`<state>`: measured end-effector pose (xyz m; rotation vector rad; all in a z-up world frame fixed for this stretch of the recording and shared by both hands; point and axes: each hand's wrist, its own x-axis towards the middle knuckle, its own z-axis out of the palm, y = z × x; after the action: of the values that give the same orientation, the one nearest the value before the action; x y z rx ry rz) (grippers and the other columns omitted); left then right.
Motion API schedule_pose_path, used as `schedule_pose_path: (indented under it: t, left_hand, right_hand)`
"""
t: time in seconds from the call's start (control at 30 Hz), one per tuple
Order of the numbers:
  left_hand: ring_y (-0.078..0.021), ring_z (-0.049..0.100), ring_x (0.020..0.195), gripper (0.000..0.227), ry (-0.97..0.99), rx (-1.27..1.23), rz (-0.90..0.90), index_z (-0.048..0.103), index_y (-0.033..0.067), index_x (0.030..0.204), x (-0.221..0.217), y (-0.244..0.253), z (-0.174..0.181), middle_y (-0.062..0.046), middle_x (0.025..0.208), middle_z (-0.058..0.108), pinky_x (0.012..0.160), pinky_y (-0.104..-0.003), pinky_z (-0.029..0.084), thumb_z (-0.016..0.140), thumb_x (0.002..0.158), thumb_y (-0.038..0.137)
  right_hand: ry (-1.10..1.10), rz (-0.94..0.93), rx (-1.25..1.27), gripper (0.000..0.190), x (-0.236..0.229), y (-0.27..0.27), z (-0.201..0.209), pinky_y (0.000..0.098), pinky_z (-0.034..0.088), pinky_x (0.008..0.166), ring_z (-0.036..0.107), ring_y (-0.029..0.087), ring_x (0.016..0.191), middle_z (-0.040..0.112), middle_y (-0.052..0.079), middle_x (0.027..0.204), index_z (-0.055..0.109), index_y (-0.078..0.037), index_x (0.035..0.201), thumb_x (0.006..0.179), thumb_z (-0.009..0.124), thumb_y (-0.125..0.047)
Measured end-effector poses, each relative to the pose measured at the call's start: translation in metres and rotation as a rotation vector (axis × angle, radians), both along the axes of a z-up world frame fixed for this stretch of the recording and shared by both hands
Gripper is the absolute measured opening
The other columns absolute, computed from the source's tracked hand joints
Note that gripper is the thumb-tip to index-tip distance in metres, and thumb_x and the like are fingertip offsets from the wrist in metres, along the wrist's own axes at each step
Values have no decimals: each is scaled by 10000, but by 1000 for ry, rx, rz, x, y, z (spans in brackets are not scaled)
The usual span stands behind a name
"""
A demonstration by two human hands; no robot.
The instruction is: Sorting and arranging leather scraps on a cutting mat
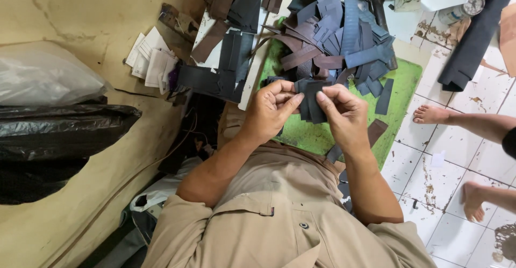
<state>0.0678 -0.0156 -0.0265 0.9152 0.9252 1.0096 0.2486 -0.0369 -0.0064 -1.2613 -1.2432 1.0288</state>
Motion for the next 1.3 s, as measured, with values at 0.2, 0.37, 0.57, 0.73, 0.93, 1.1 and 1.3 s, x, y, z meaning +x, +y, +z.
schedule_pose_path:
  t: [0.2,0.37,0.57,0.73,0.93,1.1,1.3]
  left_hand:
    - [-223,750,881,246,31,7,9,659,-41,1162,1,-3,-2,-242,975,763,777,-347,662,708,987,125]
    - [-133,724,848,188,125,61,84,704,28,1148,8,-6,-1,-144,920,782,723,-280,654,699,989,126]
    - [-163,727,798,177,191,144,158,719,42,1140,8,-7,-3,-171,885,773,680,-319,653,700,989,133]
    - [-248,760,867,151,279,227,191,723,29,1079,16,-13,12,-178,880,772,677,-358,640,671,1002,147]
    - [-231,745,926,150,237,243,190,725,35,1078,18,-15,4,-163,879,772,720,-370,638,652,1021,153]
    - [-254,764,864,159,192,194,196,701,-1,1091,9,-12,-3,-213,914,767,720,-360,653,628,1032,128]
    - [-339,737,935,203,68,103,108,648,-46,1156,-1,-1,-8,-299,1000,738,811,-452,645,565,1060,112]
  right_hand:
    - [-235,-98,133,23,13,-10,8,300,501,675,599,141,774,662,153,868,740,78,1044,1028,733,62]
    - [-547,-80,350,35,-13,-11,24,341,501,584,670,288,683,705,131,846,765,24,994,960,767,30]
    - [-824,-139,556,97,-5,-3,21,358,518,614,657,298,700,680,126,879,771,15,1063,968,766,35]
    - [-728,-52,497,137,-22,-7,19,383,528,625,675,322,730,676,138,900,755,19,1079,945,779,4]
    - [-596,50,382,212,-21,-8,31,421,544,687,696,373,804,688,204,984,727,76,1129,927,778,36]
    - [-533,50,291,155,0,-3,23,421,536,697,709,406,823,727,220,1006,734,77,1094,960,670,120]
    - [-253,19,110,105,16,1,2,335,538,675,599,145,779,620,162,838,718,101,1107,1014,669,107]
